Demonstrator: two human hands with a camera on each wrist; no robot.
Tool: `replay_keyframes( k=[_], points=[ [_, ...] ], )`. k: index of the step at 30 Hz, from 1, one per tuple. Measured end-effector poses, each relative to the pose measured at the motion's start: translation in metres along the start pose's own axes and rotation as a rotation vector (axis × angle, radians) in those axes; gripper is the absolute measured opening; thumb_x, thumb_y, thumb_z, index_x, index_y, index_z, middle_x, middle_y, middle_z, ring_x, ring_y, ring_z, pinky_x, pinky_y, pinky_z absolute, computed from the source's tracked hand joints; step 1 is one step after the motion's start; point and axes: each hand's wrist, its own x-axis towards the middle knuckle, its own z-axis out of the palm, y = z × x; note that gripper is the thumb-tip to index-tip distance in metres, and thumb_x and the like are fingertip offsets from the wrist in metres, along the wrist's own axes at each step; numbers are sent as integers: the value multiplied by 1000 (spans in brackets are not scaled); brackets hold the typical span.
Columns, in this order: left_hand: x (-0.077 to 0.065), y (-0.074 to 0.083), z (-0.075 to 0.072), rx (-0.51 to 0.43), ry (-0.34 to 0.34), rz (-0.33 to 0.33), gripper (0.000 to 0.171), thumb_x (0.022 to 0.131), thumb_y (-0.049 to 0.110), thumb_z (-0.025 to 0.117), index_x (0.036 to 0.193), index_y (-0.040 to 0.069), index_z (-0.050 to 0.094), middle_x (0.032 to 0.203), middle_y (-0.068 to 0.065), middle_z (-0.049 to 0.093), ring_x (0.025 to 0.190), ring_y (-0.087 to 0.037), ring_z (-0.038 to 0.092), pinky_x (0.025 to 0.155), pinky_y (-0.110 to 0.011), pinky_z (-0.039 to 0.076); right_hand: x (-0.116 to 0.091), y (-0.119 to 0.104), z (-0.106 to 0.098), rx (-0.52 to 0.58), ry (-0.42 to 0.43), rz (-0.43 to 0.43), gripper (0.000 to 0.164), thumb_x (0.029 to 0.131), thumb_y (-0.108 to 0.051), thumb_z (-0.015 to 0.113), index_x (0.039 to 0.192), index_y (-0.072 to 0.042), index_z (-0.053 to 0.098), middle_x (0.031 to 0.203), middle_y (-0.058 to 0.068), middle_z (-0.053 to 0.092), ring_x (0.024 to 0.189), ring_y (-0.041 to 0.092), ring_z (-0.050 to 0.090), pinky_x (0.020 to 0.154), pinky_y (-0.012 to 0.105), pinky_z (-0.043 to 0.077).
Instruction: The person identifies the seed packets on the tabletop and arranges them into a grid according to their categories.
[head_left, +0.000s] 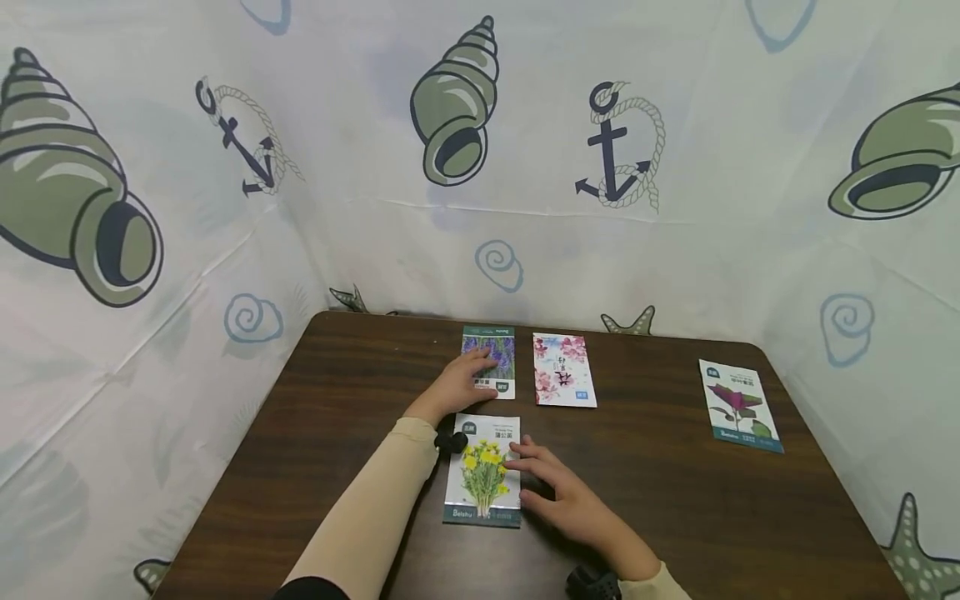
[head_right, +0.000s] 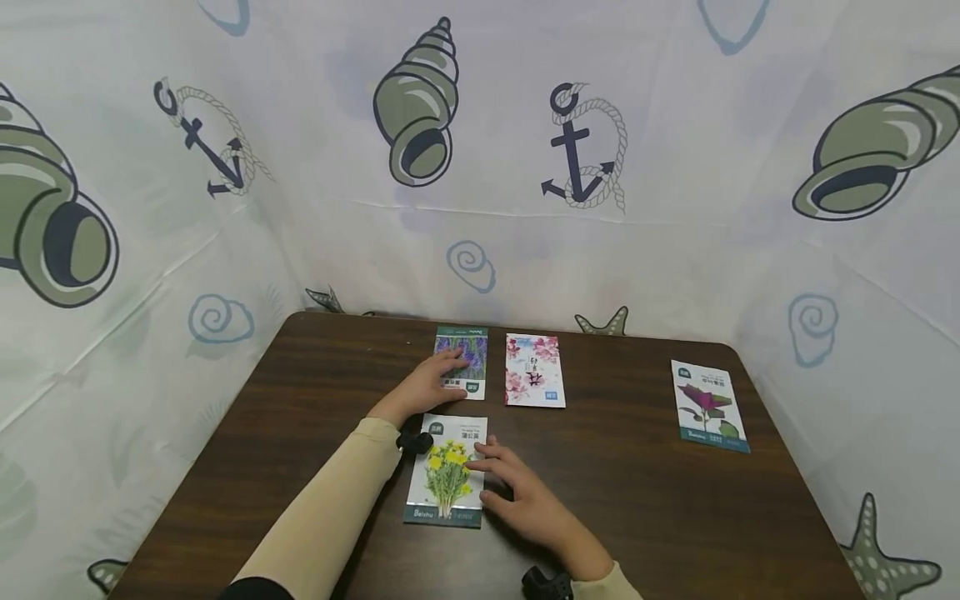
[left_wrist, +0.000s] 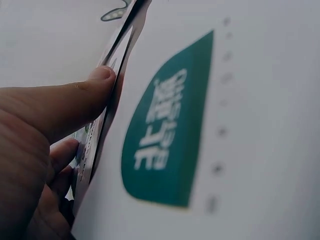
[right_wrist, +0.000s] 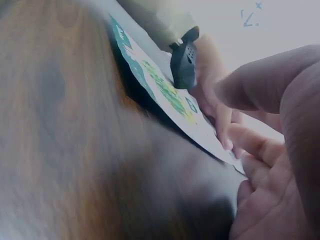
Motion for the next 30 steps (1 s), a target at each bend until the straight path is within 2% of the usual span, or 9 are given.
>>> replay_keyframes(
  k=[3, 10, 17, 19, 21, 23, 26, 27, 30],
  points=[
    [0, -3, 3, 6, -4, 3, 66, 102, 33, 81, 160, 12, 58, 179, -12, 33, 170, -38, 20, 135, -65, 25, -2, 6, -4, 18, 48, -12, 43, 109, -17, 69, 152, -16, 65, 171, 10, 47, 169, 40, 20, 127, 9, 15],
    [-1, -6, 4, -4, 8, 4, 66, 101, 32, 82, 159, 13, 58, 179, -10, 34, 171, -36, 20, 135, -64, 25, -14, 20, -24, -99, 131, -6, 42, 109, -17, 69, 151, -18, 65, 168, 8, 50, 167, 43, 25, 128, 14, 21],
    [0, -7, 2, 11, -3, 4, 67, 101, 33, 81, 160, 14, 57, 180, -10, 33, 171, -35, 18, 136, -64, 23, -32, 41, -63, -144, 222, 33, 43, 108, -14, 69, 151, -18, 65, 168, 13, 49, 169, 36, 22, 119, 0, 12],
    [0, -6, 1, 15, -5, 3, 67, 101, 33, 81, 161, 14, 57, 180, -11, 33, 171, -36, 19, 136, -64, 23, -37, 48, -79, -169, 251, 55, 43, 108, -14, 70, 150, -18, 65, 168, 14, 49, 169, 40, 22, 119, 0, 12],
    [-1, -4, 0, 14, -5, 3, 66, 101, 33, 81, 160, 13, 57, 179, -11, 33, 171, -36, 19, 136, -64, 22, -43, 53, -97, -193, 279, 92, 42, 108, -15, 69, 150, -17, 65, 168, 17, 48, 168, 46, 21, 128, 12, 16],
    [-3, -2, -1, 11, -7, 3, 66, 101, 32, 81, 160, 13, 57, 179, -12, 33, 171, -36, 19, 136, -64, 23, -48, 57, -116, -212, 315, 136, 41, 108, -13, 70, 149, -16, 65, 167, 21, 48, 165, 54, 20, 139, 37, 19],
    [-4, -1, -1, -1, -3, 11, 66, 101, 30, 81, 160, 11, 57, 179, -14, 34, 170, -38, 20, 136, -65, 23, -55, 62, -146, -233, 369, 191, 40, 108, -10, 69, 147, -10, 65, 165, 28, 46, 163, 60, 18, 129, 79, 19],
    [-4, -1, -1, -3, -3, 13, 66, 102, 31, 81, 160, 11, 57, 179, -14, 34, 170, -38, 20, 136, -65, 23, -56, 64, -155, -233, 382, 201, 40, 108, -9, 68, 148, -7, 64, 165, 30, 45, 163, 62, 17, 124, 85, 18],
    [-4, -2, -1, -9, 2, 23, 65, 102, 30, 80, 159, 9, 57, 178, -15, 34, 170, -39, 20, 135, -66, 24, -61, 70, -182, -244, 414, 228, 41, 109, -8, 66, 149, -2, 61, 165, 36, 42, 162, 64, 14, 120, 89, 16]
  ],
)
